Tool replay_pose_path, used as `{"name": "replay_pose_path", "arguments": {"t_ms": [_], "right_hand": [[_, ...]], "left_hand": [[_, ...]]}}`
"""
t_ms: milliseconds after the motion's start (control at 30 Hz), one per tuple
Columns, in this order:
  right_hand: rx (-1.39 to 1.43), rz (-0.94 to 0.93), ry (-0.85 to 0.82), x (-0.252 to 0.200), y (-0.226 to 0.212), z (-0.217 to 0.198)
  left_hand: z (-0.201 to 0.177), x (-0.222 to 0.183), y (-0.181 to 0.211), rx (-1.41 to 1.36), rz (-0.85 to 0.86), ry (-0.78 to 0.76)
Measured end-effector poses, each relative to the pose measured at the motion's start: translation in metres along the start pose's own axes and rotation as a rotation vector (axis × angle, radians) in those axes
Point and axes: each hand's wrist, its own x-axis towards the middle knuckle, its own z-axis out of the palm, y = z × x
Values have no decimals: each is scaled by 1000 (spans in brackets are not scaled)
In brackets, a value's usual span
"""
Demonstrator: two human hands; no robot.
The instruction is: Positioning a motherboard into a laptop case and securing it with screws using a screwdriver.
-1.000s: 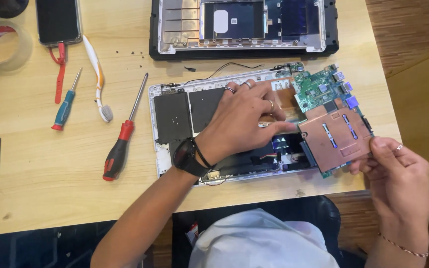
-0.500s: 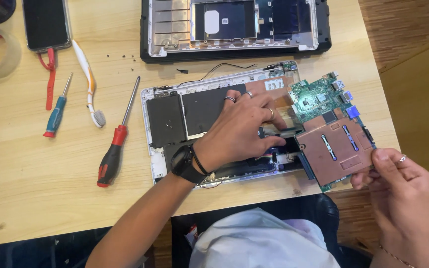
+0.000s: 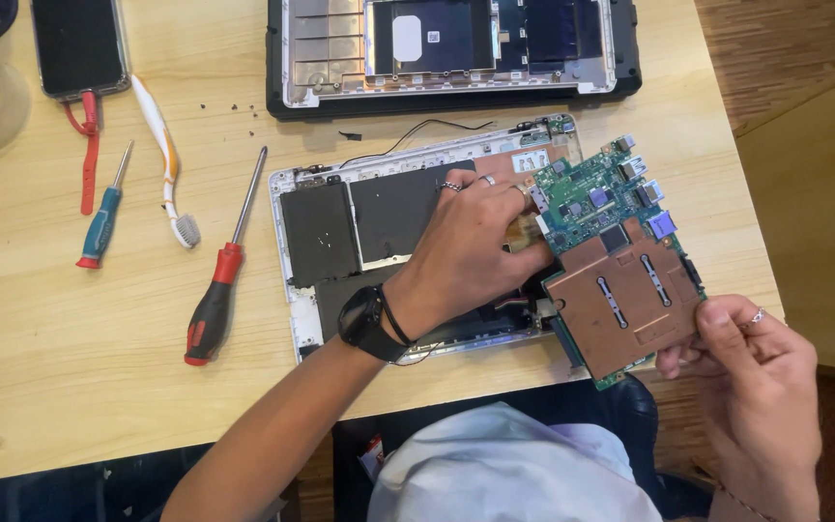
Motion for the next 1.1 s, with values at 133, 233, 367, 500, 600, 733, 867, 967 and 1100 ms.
{"name": "replay_pose_path", "arguments": {"t_ms": [133,233,367,500,600,733,867,967,1100], "right_hand": [[43,-22,-42,-2,0,5],[43,-14,-41,-1,1,7],[58,3,-56,0,4,8],[90,58,-64,-2,4,11],[71,82,-97,0,10,8],[98,105,-170,1,14,4],[195,154,-169,0,15,5],[210,173,-136,-1,16,7],[249,167,-119,-5,17,15]], "left_hand": [[2,-1,0,-57,-43,77],[4,-2,-1,-153,-105,103],[1,-1,2,-271,-165,121],[3,-2,1,-367,-265,119],[10,-3,-5,-363,-265,150],[12,-4,-7,-387,-268,161],[13,-3,-7,-369,-280,168],[9,-2,-1,-376,-269,166],[8,-2,2,-410,-231,205]]}}
